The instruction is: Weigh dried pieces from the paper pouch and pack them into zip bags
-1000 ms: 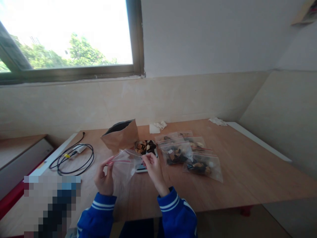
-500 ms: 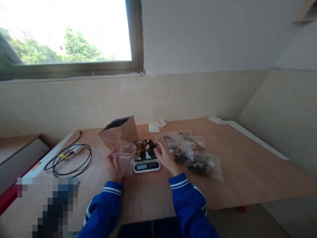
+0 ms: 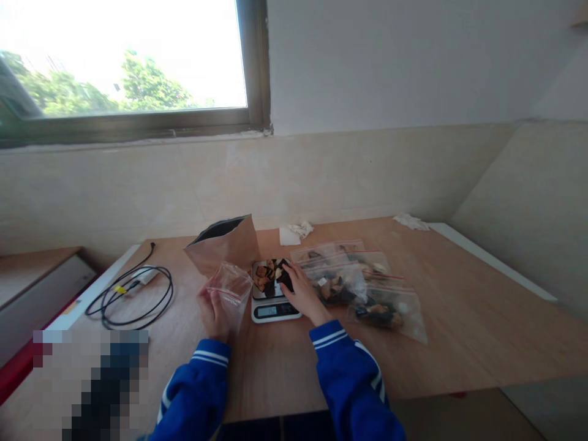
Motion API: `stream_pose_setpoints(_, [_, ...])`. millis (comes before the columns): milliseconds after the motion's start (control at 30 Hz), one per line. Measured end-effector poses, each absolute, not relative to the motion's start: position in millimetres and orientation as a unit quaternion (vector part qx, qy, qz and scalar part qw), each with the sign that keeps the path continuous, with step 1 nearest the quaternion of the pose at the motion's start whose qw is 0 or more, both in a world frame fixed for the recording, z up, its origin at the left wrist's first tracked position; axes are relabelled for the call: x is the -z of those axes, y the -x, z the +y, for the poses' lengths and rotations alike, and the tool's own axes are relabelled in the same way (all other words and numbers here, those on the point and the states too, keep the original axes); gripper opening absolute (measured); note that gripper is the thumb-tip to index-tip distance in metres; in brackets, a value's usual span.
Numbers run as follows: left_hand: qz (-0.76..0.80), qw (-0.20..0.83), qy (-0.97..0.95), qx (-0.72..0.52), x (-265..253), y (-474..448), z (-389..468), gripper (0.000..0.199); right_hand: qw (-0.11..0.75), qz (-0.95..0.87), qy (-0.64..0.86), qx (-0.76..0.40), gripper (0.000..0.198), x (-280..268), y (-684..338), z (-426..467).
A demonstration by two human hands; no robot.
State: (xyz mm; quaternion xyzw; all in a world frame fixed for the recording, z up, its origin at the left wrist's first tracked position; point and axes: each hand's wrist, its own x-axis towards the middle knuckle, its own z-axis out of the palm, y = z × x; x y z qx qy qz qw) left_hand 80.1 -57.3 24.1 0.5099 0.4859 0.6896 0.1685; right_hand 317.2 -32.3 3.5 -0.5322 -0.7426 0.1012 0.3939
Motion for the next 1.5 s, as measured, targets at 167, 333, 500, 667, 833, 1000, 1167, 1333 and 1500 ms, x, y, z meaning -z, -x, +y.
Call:
stream_pose_setpoints(167, [0.491,0.177,-0.495,-0.695,-26,-82,-58,0.04,0.38,-0.748,0.541,-0.058,0.034,-10,-316,-38])
stream_pose_setpoints(333, [0.485,0.186,-0.493,-0.698,-23,-81,-58,0.038,0.359,-0.741,0.567,-0.027,0.026,-15,-315,-41])
stream_pose_setpoints(500, [0.474,0.185,-0.497,-0.703,-23,-80,-58,0.038,0.37,-0.745,0.553,-0.046,0.023,-18,-317,-37])
stream_pose_setpoints(667, [0.474,0.19,-0.503,-0.697,-22,-81,-57,0.04,0.371,-0.751,0.543,-0.055,0.023,-22,-323,-33])
stream_pose_setpoints(833, [0.484,0.183,-0.509,-0.688,-21,-80,-57,0.04,0.416,-0.732,0.533,-0.088,0.022,-17,-325,-29])
stream_pose_setpoints(1000, [0.491,0.181,-0.504,-0.687,-23,-80,-57,0.04,0.444,-0.721,0.522,-0.101,0.016,-25,-322,-33])
stream_pose_setpoints(1167, [0.502,0.175,-0.515,-0.672,-21,-81,-57,0.045,0.485,-0.702,0.512,-0.099,0.016,-77,-296,-52])
stream_pose_setpoints(1333, [0.485,0.174,-0.531,-0.672,-21,-82,-59,0.046,0.503,-0.723,0.446,-0.16,0.017,-130,-252,-68])
stream_pose_setpoints(1500, [0.462,0.195,-0.549,-0.669,-20,-81,-60,0.043,0.467,-0.761,0.377,-0.247,0.033,-134,-226,-67])
